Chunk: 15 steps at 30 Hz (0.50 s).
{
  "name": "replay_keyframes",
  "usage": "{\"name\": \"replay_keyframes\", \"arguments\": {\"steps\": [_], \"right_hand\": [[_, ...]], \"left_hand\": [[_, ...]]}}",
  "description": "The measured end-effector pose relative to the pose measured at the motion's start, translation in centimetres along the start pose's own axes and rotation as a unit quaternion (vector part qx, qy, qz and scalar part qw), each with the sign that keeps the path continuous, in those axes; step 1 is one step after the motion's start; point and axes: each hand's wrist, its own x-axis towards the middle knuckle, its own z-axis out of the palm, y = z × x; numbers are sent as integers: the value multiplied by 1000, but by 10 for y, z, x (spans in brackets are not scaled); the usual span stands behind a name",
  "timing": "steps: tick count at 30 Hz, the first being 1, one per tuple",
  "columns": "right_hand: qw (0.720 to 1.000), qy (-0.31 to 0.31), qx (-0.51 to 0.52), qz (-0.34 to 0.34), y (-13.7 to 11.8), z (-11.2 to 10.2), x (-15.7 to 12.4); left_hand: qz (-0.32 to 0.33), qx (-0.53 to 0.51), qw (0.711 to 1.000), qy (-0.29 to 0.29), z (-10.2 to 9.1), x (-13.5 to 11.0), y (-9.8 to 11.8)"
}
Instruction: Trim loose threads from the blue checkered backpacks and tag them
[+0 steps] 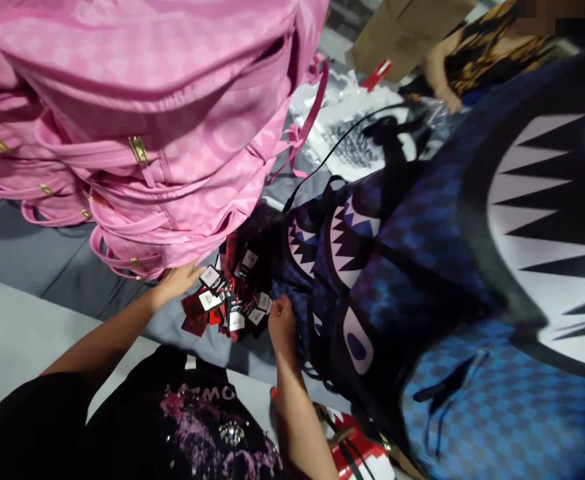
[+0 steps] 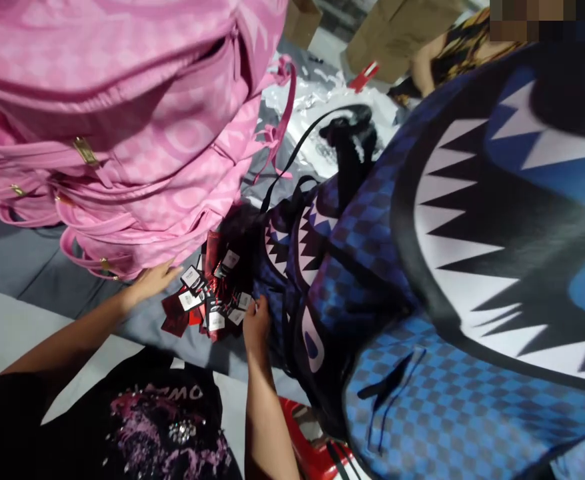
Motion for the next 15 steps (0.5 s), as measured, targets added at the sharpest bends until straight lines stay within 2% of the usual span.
{"name": "replay_keyframes", "arguments": {"steps": [4,7,10,13,15], "right_hand": [[999,-27,-16,-31,-19,15,-7],[994,-5,-63,-92,-29,24,-17],[984,29,-107,-138,-46,30,-16],[971,24,-113,-207,-78,34,14],[948,-46,-152,-276,-105,35,49]], "left_hand": [[52,-86,995,26,14,-6,17],[98,-17,995,0,28,-9,43],[68,70,995,-37,41,0,71],[18,97,994,-51,52,18,91],[1,104,993,-47,57,28,97]]}}
